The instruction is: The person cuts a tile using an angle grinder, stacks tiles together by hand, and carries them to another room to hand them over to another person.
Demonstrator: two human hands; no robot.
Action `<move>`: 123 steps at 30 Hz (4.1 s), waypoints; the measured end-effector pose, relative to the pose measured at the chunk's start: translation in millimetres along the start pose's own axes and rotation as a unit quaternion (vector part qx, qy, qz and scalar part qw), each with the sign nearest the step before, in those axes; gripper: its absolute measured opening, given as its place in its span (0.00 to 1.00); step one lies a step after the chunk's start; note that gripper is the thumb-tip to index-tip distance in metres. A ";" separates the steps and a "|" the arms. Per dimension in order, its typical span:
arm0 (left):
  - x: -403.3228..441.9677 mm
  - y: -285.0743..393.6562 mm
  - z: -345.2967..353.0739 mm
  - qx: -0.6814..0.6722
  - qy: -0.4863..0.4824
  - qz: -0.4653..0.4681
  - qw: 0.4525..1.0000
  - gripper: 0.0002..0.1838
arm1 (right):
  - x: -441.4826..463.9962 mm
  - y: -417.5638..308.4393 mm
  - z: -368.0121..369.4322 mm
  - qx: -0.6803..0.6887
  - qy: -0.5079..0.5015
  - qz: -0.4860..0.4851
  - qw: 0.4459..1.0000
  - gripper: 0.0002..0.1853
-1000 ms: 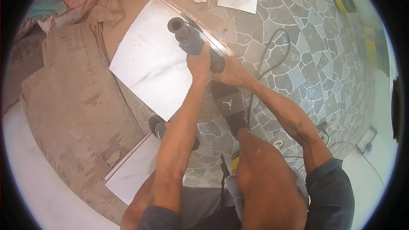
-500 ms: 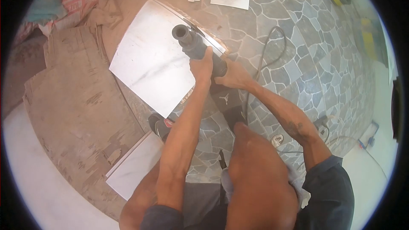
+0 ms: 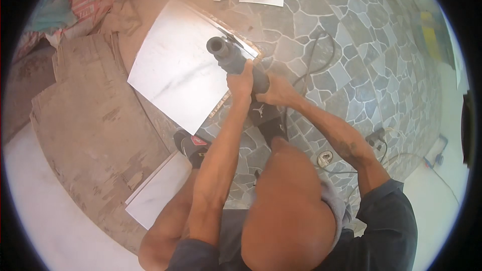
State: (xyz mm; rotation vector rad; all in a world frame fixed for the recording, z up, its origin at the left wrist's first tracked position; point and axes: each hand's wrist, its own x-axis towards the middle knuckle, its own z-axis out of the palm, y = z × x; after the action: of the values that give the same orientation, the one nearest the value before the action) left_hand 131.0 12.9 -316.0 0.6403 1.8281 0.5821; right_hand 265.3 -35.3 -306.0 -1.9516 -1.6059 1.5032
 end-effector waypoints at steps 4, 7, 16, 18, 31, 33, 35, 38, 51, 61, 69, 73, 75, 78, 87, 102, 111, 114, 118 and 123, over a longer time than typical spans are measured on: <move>-7.8 -6.6 4.5 -0.010 0.001 0.016 1.000 0.35 | -10.7 3.4 -3.2 0.006 -0.017 0.010 1.000 0.41; -8.4 -8.7 6.7 -0.015 -0.001 0.018 1.000 0.34 | -14.8 1.1 -5.8 -0.004 -0.019 0.024 1.000 0.41; -20.9 -20.9 12.8 -0.030 0.000 0.031 0.999 0.31 | -27.6 8.0 -8.8 0.013 -0.027 0.023 0.999 0.39; -26.2 -22.6 13.9 -0.035 -0.002 0.039 0.999 0.31 | -34.0 5.4 -12.9 0.004 -0.025 0.026 0.999 0.38; -51.6 -26.3 21.1 -0.020 -0.010 0.040 0.999 0.28 | -52.2 24.4 -12.6 0.006 -0.028 0.025 0.999 0.40; -53.0 -28.9 22.2 -0.034 -0.020 0.041 0.998 0.27 | -54.6 27.6 -12.6 0.019 -0.030 0.018 0.999 0.40; -53.1 -33.0 23.9 -0.032 -0.022 0.038 0.999 0.27 | -57.7 29.4 -13.0 0.014 -0.028 0.027 0.999 0.39; -49.5 -46.6 27.5 -0.022 -0.010 0.056 0.998 0.27 | -63.2 27.8 -15.5 -0.001 -0.024 0.029 0.999 0.38; -77.0 -11.7 9.3 -0.065 -0.005 0.072 0.995 0.32 | -79.7 9.8 -19.1 0.001 0.015 -0.007 1.000 0.32; -70.8 75.6 -48.2 -0.163 0.070 0.193 0.965 0.27 | -80.2 -115.9 -59.6 -0.096 0.067 -0.108 0.987 0.33; -127.2 144.9 -96.3 -0.116 0.062 0.240 0.962 0.33 | -79.3 -183.9 -82.9 -0.026 0.046 -0.193 0.980 0.33; -150.4 155.8 -101.2 -0.135 0.037 0.268 0.953 0.31 | -92.9 -189.9 -86.3 -0.030 0.112 -0.236 0.965 0.34; -162.9 159.9 -103.9 -0.149 0.016 0.267 0.952 0.30 | -95.5 -194.2 -88.3 -0.022 0.090 -0.231 0.969 0.33; -186.4 168.3 -108.2 -0.113 0.007 0.284 0.952 0.29 | -112.2 -196.1 -91.4 -0.010 0.121 -0.242 0.963 0.32; -186.4 155.9 -118.1 -0.027 -0.127 0.175 0.976 0.36 | -147.6 -191.6 -94.5 0.062 0.090 -0.177 0.978 0.27; -204.2 155.4 -308.1 0.474 -0.118 0.334 0.806 0.31 | -46.6 -4.5 -88.1 -0.091 0.238 0.033 0.967 0.30; -227.5 172.0 -305.2 0.445 -0.135 0.216 0.859 0.28 | -4.8 41.1 -83.3 -0.105 0.249 0.143 0.952 0.38; -225.8 176.5 -298.1 0.452 -0.149 0.211 0.854 0.29 | 10.7 47.3 -68.0 -0.085 0.285 0.142 0.944 0.38; -220.3 176.5 -296.9 0.464 -0.162 0.175 0.853 0.29 | 30.3 49.7 -57.1 -0.051 0.305 0.157 0.938 0.37; -212.1 167.8 -306.8 0.470 -0.159 0.176 0.850 0.30 | 41.8 53.2 -46.2 -0.059 0.301 0.161 0.938 0.39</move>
State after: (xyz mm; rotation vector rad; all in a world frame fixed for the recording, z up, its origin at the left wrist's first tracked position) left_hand -71.0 -32.8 36.7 1.6439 1.6014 -0.2568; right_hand 329.6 -2.3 -344.5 -2.5055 -1.1661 0.7595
